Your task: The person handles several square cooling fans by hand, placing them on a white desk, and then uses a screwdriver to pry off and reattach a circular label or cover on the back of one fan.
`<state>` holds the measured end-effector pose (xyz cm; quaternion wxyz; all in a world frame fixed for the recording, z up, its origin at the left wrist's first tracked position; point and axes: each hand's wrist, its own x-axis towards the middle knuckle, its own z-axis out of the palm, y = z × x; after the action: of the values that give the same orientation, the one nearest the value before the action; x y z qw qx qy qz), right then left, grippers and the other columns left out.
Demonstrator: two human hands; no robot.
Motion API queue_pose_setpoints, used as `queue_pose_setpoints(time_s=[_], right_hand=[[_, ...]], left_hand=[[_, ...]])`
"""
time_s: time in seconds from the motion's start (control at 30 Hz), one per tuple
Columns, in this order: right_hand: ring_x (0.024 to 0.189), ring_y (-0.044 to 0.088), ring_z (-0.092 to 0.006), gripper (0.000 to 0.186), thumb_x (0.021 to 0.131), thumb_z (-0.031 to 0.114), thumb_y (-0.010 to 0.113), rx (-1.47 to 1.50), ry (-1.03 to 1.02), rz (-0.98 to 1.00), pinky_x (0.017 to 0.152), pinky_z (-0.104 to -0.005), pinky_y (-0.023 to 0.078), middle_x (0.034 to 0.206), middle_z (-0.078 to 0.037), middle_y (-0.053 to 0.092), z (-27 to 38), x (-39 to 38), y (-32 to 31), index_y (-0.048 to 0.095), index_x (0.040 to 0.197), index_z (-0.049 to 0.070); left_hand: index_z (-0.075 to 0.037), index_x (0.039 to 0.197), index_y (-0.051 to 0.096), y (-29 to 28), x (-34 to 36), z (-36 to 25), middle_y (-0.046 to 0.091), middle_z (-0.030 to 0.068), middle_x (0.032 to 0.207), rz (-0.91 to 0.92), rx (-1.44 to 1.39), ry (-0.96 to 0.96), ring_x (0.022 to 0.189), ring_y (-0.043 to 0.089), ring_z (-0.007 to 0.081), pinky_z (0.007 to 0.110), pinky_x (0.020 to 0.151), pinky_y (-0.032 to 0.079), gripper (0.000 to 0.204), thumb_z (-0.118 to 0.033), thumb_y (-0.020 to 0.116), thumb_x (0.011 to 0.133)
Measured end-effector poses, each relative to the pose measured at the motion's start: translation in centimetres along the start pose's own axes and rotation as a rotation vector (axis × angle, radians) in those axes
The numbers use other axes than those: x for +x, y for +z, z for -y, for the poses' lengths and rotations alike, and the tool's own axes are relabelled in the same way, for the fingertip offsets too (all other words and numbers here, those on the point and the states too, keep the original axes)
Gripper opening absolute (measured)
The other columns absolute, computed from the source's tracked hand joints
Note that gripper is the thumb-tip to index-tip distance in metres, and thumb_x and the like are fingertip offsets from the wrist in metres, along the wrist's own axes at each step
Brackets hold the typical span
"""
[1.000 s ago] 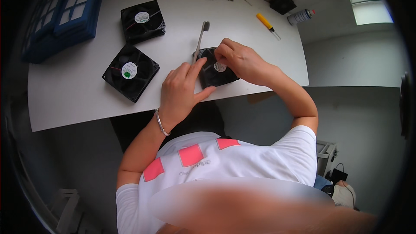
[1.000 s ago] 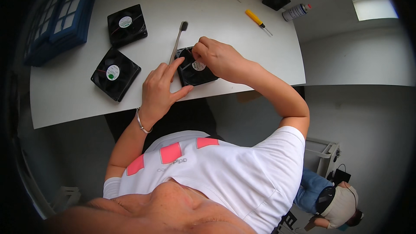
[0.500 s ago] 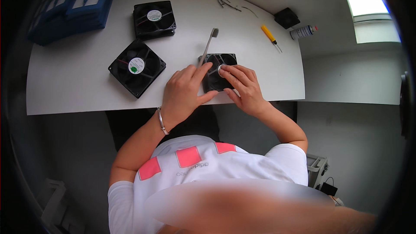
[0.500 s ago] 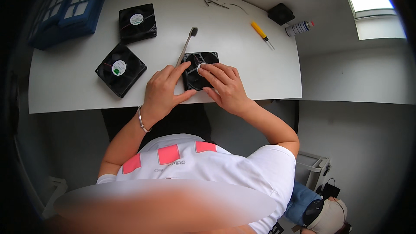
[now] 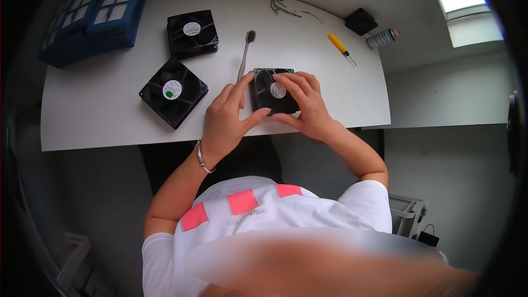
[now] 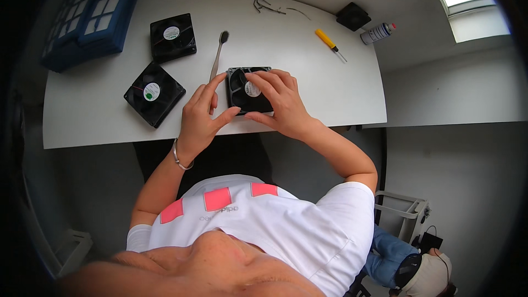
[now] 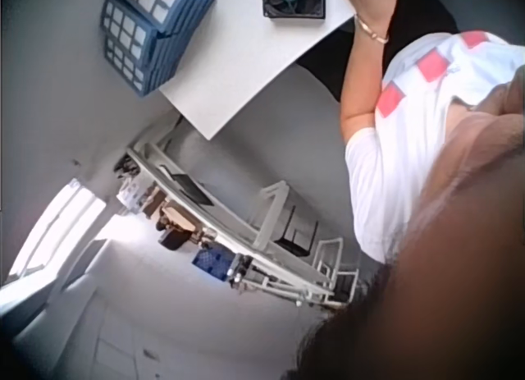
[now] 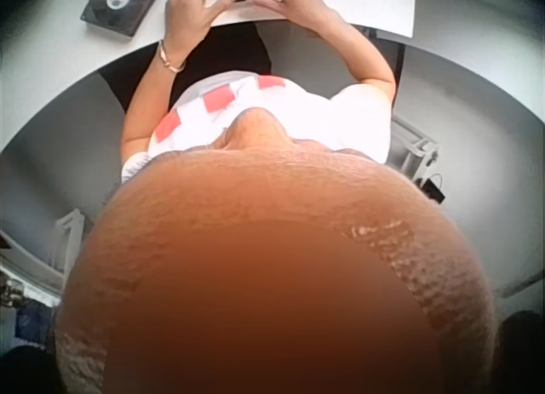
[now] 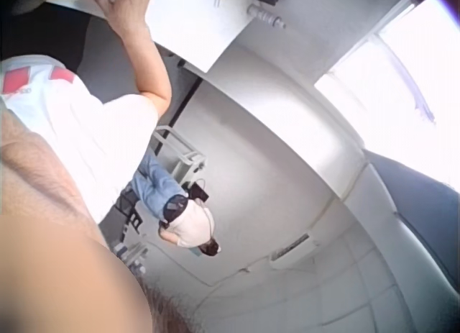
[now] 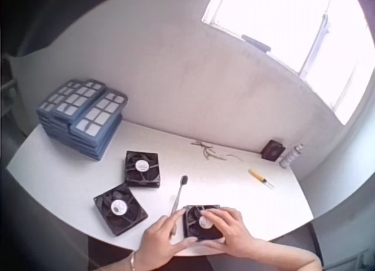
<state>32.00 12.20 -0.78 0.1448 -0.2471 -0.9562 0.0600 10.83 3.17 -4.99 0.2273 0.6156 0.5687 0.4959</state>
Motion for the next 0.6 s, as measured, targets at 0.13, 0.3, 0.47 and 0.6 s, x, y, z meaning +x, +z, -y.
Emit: queue_pose_setpoints(time_s=[0.13, 0.3, 0.47, 0.6], right_hand=[[0.129, 0.044, -0.0352, 0.103, 0.064, 0.044, 0.09, 0.056, 0.053, 0.073, 0.108, -0.0481, 0.035, 0.145, -0.013, 0.046, -0.1, 2.8, -2.5, 0.04, 0.149, 0.012], [0.125, 0.048, -0.0374, 0.104, 0.06, 0.042, 0.092, -0.071, 0.01, 0.28, 0.105, -0.0485, 0.036, 0.134, -0.019, 0.051, 1.1, 4.8, -1.0, 0.042, 0.147, 0.015], [0.123, 0.05, -0.0364, 0.101, 0.061, 0.038, 0.091, -0.057, 0.06, 0.205, 0.105, -0.0473, 0.037, 0.133, -0.02, 0.052, 0.4, 3.6, -3.2, 0.042, 0.147, 0.017], [0.126, 0.05, -0.0372, 0.103, 0.065, 0.025, 0.087, 0.217, 0.236, -0.086, 0.109, -0.0454, 0.042, 0.138, -0.02, 0.047, -3.1, 0.2, -5.1, 0.033, 0.151, 0.013]], left_hand=[[-0.007, 0.142, 0.053, 0.5, 0.3, -0.1, 0.047, 0.004, 0.077, -0.029, -0.01, 0.054, 0.064, 0.046, 0.0139, 0.03, 0.057, 0.042, 0.066, -0.027, 0.079, 0.085], [-0.006, 0.14, 0.055, 0.4, 0.0, -0.1, 0.048, 0.0044, 0.078, -0.054, -0.007, 0.001, 0.064, 0.046, 0.0145, 0.03, 0.058, 0.043, 0.059, -0.024, 0.076, 0.088], [-0.004, 0.139, 0.055, 0.4, -0.1, 0.0, 0.048, 0.0046, 0.078, -0.056, -0.006, 0.014, 0.063, 0.045, 0.0142, 0.03, 0.058, 0.042, 0.054, -0.022, 0.073, 0.091], [-0.004, 0.139, 0.056, 0.4, -0.1, 0.0, 0.048, 0.0048, 0.077, -0.065, 0.019, 0.029, 0.063, 0.045, 0.014, 0.03, 0.057, 0.042, 0.053, -0.022, 0.073, 0.092]])
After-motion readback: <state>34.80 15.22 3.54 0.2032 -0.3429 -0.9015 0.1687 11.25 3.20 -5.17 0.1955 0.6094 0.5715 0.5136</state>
